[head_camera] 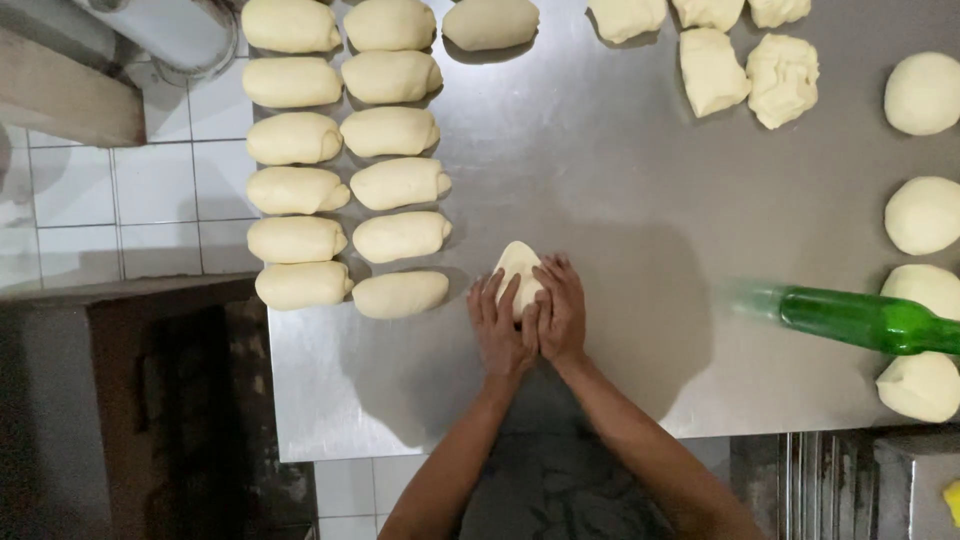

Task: Rolling and shaping portions of bread dough on a metal table using a bottle as a rolling pin.

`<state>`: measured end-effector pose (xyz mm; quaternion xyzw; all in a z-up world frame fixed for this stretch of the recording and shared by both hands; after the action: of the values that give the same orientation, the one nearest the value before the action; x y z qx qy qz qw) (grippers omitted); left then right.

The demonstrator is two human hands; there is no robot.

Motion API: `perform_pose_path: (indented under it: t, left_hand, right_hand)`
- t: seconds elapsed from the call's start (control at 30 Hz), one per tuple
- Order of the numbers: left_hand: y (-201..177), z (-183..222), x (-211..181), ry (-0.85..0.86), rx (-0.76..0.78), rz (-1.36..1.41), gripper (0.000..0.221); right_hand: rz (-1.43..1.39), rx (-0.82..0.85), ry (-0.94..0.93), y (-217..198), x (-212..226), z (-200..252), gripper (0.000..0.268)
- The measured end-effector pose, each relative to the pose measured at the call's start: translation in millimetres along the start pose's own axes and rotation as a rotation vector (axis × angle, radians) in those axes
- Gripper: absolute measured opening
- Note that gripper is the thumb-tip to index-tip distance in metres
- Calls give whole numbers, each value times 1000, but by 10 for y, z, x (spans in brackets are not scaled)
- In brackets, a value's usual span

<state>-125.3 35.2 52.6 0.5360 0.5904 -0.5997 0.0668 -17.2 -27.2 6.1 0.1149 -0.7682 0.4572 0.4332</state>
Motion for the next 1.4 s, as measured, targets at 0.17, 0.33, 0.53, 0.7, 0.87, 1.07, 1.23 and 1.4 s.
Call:
perform_pose_path:
  t: [0.17, 0.33, 0.53, 0.7, 0.87, 1.07, 1.23, 1.4]
  left_hand:
    - [329, -511, 379, -83, 28, 122, 23]
    - [386, -694, 593, -258, 51, 257, 22]
    - [258, -615, 393, -68, 11, 173, 24]
    - [197, -807, 357, -67, 37, 98, 23]
    - [414, -650, 408, -245, -4, 330, 16]
    - [433, -1139, 417, -244, -93, 359, 11]
    - [280, -2195, 369, -62, -179, 386, 5]
    - [528, -2905, 748, -53, -227, 447, 8]
  right_hand:
    - [-55, -21, 56, 205, -261, -546, 40]
    - [-370, -34, 262, 108, -428, -841, 43]
    - [-121, 92, 61, 158, -333, -593, 42]
    - [-103, 54, 57, 114, -179, -656, 37]
    - [-229, -65, 303, 352, -164, -529, 33]
    - [-384, -93, 333, 176, -235, -1198, 34]
    - [-484, -140, 116, 96, -41, -2307, 33]
    - [-373, -222, 87, 376, -249, -3091, 33]
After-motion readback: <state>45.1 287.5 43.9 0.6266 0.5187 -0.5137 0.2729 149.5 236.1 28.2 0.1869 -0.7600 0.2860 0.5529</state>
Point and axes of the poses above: each hand's wrist, its own z-axis away from the middle knuckle, its own y-axis out of the palm, x = y × z, the point moved 2 cm from there along -z, towards the middle knuckle, and after that the axes turned 11 degrees about x, right-handed, at the moved point
